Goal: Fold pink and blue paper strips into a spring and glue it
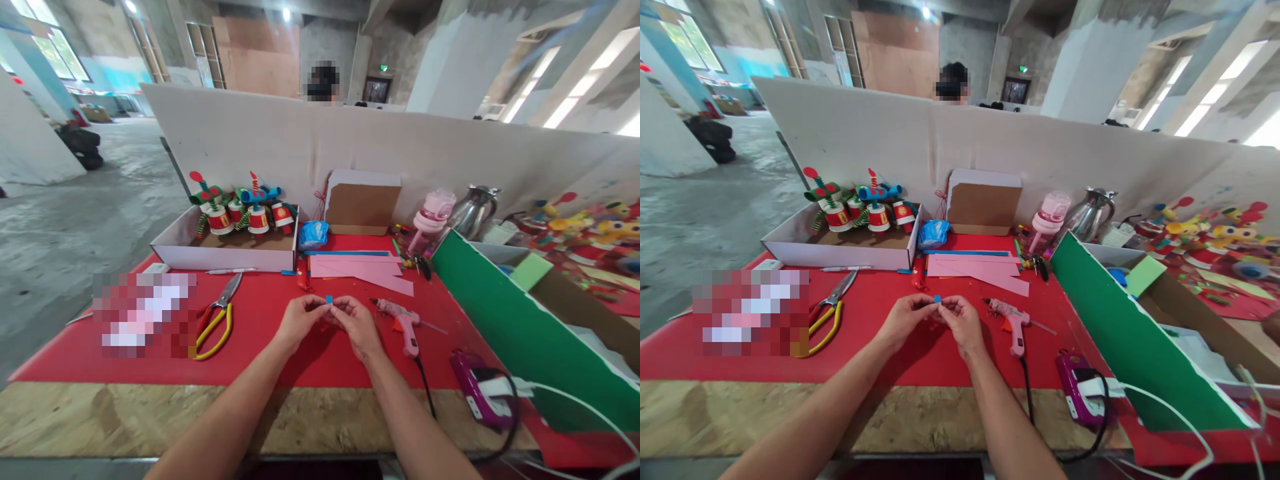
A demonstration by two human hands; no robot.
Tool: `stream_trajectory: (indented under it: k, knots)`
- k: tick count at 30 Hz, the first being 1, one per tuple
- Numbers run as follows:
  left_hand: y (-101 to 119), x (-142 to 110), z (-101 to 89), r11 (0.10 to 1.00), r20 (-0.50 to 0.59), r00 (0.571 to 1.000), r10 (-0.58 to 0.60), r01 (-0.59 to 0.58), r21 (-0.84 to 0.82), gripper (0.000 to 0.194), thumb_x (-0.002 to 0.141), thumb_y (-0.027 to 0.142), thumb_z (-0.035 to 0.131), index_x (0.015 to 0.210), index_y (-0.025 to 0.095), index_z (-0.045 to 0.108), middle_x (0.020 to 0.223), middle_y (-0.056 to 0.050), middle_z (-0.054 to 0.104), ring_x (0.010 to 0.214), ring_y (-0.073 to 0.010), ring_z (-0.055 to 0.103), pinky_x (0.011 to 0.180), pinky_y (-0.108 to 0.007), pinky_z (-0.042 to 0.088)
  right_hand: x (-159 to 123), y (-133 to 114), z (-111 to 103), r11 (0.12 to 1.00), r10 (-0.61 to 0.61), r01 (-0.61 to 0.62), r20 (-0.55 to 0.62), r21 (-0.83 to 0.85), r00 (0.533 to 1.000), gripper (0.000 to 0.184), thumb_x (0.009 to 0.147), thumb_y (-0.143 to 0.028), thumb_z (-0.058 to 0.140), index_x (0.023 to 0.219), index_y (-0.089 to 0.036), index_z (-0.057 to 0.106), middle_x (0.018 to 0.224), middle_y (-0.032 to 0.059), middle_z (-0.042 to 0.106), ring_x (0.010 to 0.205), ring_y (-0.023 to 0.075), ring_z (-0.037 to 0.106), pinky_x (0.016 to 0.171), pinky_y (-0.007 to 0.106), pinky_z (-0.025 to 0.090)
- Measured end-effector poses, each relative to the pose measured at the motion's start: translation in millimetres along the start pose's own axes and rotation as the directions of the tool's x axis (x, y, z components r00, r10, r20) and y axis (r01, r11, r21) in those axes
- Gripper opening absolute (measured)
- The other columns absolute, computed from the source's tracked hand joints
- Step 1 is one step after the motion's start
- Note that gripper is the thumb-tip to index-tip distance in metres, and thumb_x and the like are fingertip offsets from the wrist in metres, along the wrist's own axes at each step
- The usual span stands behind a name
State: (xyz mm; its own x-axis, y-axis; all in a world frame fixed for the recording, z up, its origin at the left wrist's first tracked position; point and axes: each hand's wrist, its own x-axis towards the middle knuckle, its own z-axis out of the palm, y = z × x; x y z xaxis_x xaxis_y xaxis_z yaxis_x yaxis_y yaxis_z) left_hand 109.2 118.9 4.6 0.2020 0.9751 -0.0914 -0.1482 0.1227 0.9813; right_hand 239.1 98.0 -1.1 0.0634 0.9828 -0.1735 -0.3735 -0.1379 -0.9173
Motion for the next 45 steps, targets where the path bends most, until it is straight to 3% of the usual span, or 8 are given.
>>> stream_trajectory:
  k: [11, 16, 19, 22, 28, 31, 38, 45]
  knots:
    - [-1.2, 0.7, -1.8, 0.991, -0.022, 0.998, -0.058, 0.055, -0.124, 0.023, 0.051, 0.032, 0.077, 0.061, 0.013, 0.069, 0.055, -0.001, 0.063, 0.05, -0.0096, 0.051, 0.052, -0.022, 0.038, 0.3, -0.8, -1.0, 0.995, 0.098, -0.099, 0.097, 0.006, 0.99, 0.037, 0.053, -0.034, 0.081, 0.077, -0.017, 0.058, 0.074, -0.0001, 0.068, 0.066, 0.013, 0.067, 0.072, 0.028, 0.053]
    - [-1.8, 0.1, -3.5, 0.996, -0.041, 0.998, -0.055, 0.052, -0.076, 0.026, 0.052, 0.035, 0.077, 0.064, 0.013, 0.069, 0.051, 0.001, 0.059, 0.049, -0.0085, 0.047, 0.052, -0.022, 0.037, -17.1, -26.6, -6.8, 0.951, 0.012, 0.003, 0.048, -0.308, 0.999, 0.039, 0.064, -0.045, 0.072, 0.091, -0.019, 0.057, 0.08, 0.0008, 0.064, 0.065, 0.0139, 0.064, 0.064, 0.029, 0.053]
    - [-2.0, -0.3, -4.4, 0.996, -0.052, 0.997, -0.056, 0.052, -0.072, 0.027, 0.052, 0.036, 0.078, 0.063, 0.013, 0.069, 0.051, 0.001, 0.058, 0.049, -0.0078, 0.046, 0.051, -0.022, 0.036, -40.0, -49.8, -28.7, 0.702, -0.276, 0.223, 0.03, -0.677, 0.961, 0.033, 0.077, -0.047, 0.058, 0.097, -0.02, 0.058, 0.089, 0.0051, 0.064, 0.074, 0.0169, 0.063, 0.068, 0.031, 0.051]
    - [-1.1, -1.1, -3.8, 0.994, -0.045, 0.997, -0.063, 0.058, -0.091, 0.027, 0.052, 0.036, 0.078, 0.063, 0.013, 0.069, 0.05, 0.002, 0.056, 0.048, -0.0075, 0.045, 0.051, -0.022, 0.036, -57.4, -62.1, -65.1, 0.278, -0.515, 0.099, -0.061, -0.955, 0.855, 0.028, 0.081, -0.045, 0.051, 0.087, -0.019, 0.058, 0.086, 0.0103, 0.063, 0.08, 0.0228, 0.061, 0.072, 0.035, 0.048]
    - [-0.7, -2.0, -2.2, 0.993, -0.03, 0.998, -0.063, 0.06, -0.102, 0.025, 0.052, 0.035, 0.077, 0.061, 0.013, 0.068, 0.05, 0.002, 0.055, 0.048, -0.0073, 0.044, 0.051, -0.022, 0.035, -54.5, -49.3, -105.2, -0.077, -0.357, -0.315, -0.269, -0.946, 0.895, 0.021, 0.083, -0.035, 0.049, 0.086, -0.016, 0.055, 0.082, 0.0164, 0.065, 0.076, 0.0278, 0.064, 0.06, 0.033, 0.043]
    - [-1.2, -2.1, -2.5, 0.991, -0.03, 0.997, -0.078, 0.074, -0.113, 0.026, 0.051, 0.035, 0.078, 0.06, 0.013, 0.067, 0.05, 0.002, 0.055, 0.047, -0.0069, 0.045, 0.05, -0.021, 0.035, -52.2, -47.3, -100.6, 0.003, -0.294, -0.353, -0.338, -0.936, 0.894, 0.016, 0.082, -0.031, 0.047, 0.083, -0.018, 0.055, 0.076, 0.0137, 0.067, 0.071, 0.0265, 0.066, 0.056, 0.031, 0.041]
    - [-0.6, -2.6, -2.1, 0.975, -0.017, 0.993, -0.12, 0.114, -0.193, 0.031, 0.047, 0.036, 0.081, 0.061, 0.012, 0.067, 0.05, 0.002, 0.057, 0.045, -0.0061, 0.046, 0.048, -0.02, 0.036, -64.4, -54.8, -75.1, 0.888, -0.129, -0.057, -0.366, -0.457, 0.922, 0.041, 0.064, -0.053, 0.066, 0.084, -0.021, 0.053, 0.064, 0.001, 0.062, 0.056, 0.0174, 0.062, 0.054, 0.028, 0.049]
    - [-0.4, -4.2, -2.9, 0.962, -0.023, 0.986, -0.164, 0.154, -0.224, 0.032, 0.046, 0.036, 0.082, 0.062, 0.012, 0.068, 0.051, 0.0, 0.059, 0.047, -0.007, 0.05, 0.047, -0.019, 0.038, -69.2, -52.8, -47.5, 0.988, 0.077, -0.099, -0.187, -0.114, 0.979, 0.036, 0.061, -0.049, 0.071, 0.078, -0.02, 0.057, 0.064, -0.0004, 0.058, 0.047, 0.0107, 0.05, 0.042, 0.024, 0.042]
